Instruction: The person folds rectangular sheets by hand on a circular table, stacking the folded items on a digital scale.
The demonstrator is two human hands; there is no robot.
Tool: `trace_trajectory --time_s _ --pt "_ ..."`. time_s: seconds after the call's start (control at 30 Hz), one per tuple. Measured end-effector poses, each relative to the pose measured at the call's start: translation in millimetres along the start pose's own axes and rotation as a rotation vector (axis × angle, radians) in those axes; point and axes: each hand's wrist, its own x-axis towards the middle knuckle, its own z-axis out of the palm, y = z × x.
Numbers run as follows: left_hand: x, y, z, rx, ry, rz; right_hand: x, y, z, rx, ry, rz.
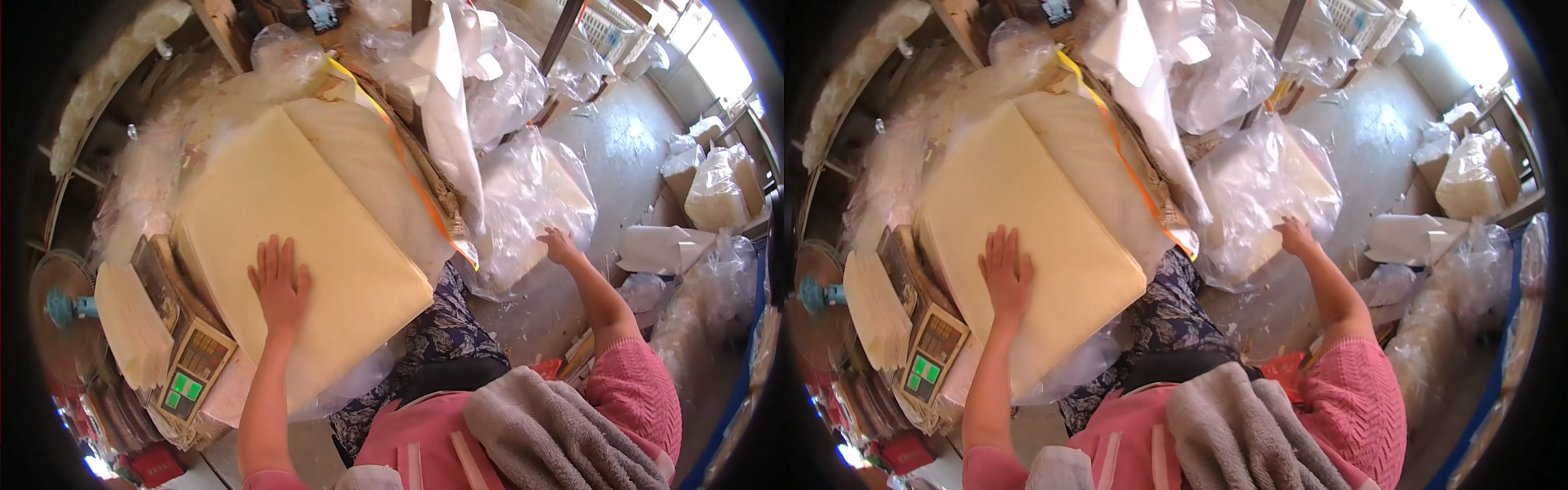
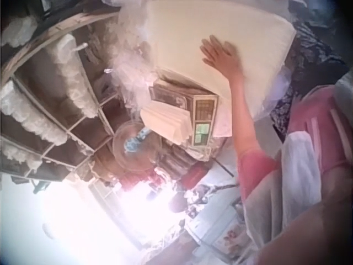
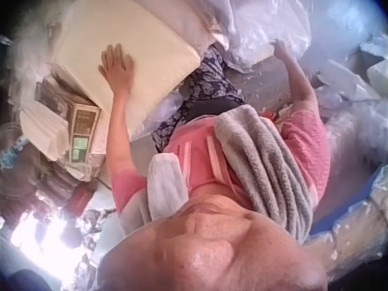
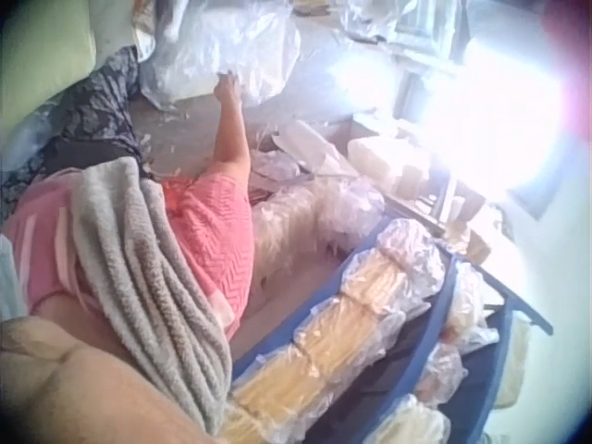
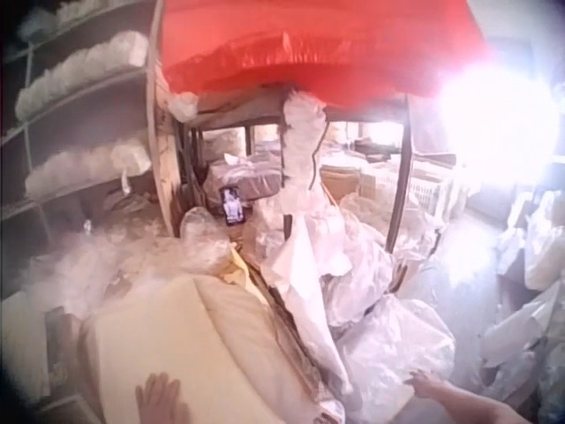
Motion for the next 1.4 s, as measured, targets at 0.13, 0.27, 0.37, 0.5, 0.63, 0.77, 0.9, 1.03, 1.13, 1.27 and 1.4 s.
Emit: trace_trajectory --time_s 0.13,0.27,0.37,0.5,0.63,0.77,0.9,1.03,1.13,1.27,1.4 --pt "-6 -4 11 -0.01 0.015 0.007 -29 10 -6 0.209 0.656 -0.11" --pt "-1 -14 13 -0.101 0.068 0.048 -70 -18 -28 0.273 0.83 -0.079" --pt "-2 -39 2 -0.373 -0.024 0.073 -114 -80 -51 0.336 0.797 -0.227" --pt "-53 -38 -34 -0.636 0.071 0.039 -181 -179 -99 0.505 0.739 -0.492" --pt "-141 -49 -49 -0.534 0.153 -0.072 -196 -255 -117 0.6 0.764 -0.718" --pt "-193 -59 -31 -0.631 0.265 -0.248 -170 -302 -102 0.779 0.444 -0.536" --pt "-195 -53 -16 -0.851 0.276 -0.271 -134 -321 -62 0.881 0.323 -0.507" --pt "-195 -59 -28 -0.904 0.288 -0.277 -146 -332 -50 0.886 0.453 -0.381" --pt "-189 -58 -27 -0.895 0.282 -0.254 -145 -328 -52 0.844 0.503 -0.349" --pt "-190 -58 -20 -0.85 0.291 -0.273 -168 -329 -94 0.725 0.291 -0.373" --pt "-185 -55 -34 -0.732 0.212 -0.282 -188 -317 -151 0.435 0.704 -0.753"
